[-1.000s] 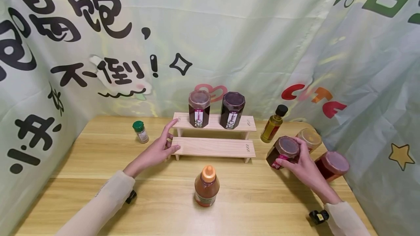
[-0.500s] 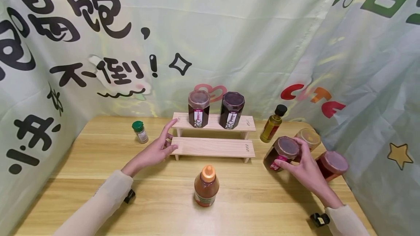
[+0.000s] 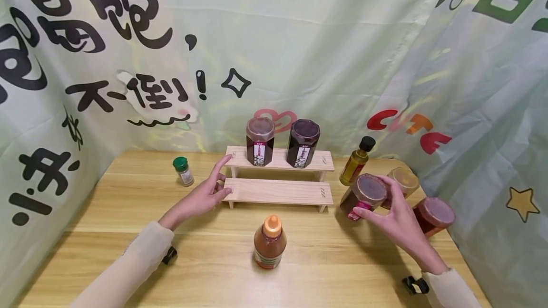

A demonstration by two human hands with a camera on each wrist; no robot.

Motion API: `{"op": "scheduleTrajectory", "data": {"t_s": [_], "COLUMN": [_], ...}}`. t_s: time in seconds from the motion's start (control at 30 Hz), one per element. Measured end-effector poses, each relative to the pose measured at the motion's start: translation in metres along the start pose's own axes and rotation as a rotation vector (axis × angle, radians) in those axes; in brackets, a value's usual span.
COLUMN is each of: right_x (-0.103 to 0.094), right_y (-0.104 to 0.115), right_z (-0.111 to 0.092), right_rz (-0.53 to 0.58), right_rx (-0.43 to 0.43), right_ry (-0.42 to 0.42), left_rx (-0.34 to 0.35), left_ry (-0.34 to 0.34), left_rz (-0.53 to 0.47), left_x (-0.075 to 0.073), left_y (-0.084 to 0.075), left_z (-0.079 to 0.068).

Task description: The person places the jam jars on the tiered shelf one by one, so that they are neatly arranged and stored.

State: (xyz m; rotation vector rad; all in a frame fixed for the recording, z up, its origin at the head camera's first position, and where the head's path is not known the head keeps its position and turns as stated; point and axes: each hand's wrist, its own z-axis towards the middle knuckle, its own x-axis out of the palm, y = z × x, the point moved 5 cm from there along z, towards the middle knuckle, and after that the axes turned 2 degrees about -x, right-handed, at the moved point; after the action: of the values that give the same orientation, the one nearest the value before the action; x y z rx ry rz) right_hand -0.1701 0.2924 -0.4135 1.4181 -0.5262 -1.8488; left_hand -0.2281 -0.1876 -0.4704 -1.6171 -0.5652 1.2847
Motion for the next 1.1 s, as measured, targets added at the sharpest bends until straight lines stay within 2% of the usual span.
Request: {"op": "scheduleTrajectory", "data": {"t_s": [0.37, 0.57, 0.9, 1.1], "right_x": [0.015, 0.026, 0.048, 0.062], "right_y": [0.027, 0.039, 0.053, 0.060], "right_z": [0.008, 0.014, 0.028, 0.035], "right_rz": [0.090, 0.060, 0.136, 0.145], "right_rx": [-0.118, -0.118, -0.168, -0.148], "right_ry": [0.018, 0.029, 0.032, 0.055], "left_rx": [0.009, 0.008, 0.009, 0.007], "left_ry": [0.000, -0.005, -0.005, -0.003], "left_rz": [0.015, 0.009, 0.006, 0.001], "left_x": [-0.001, -0.001, -0.002, -0.001], "left_y": [-0.003, -0.003, -0.002, -0.002], "left_z": [0.000, -0.001, 0.001, 0.000]}}
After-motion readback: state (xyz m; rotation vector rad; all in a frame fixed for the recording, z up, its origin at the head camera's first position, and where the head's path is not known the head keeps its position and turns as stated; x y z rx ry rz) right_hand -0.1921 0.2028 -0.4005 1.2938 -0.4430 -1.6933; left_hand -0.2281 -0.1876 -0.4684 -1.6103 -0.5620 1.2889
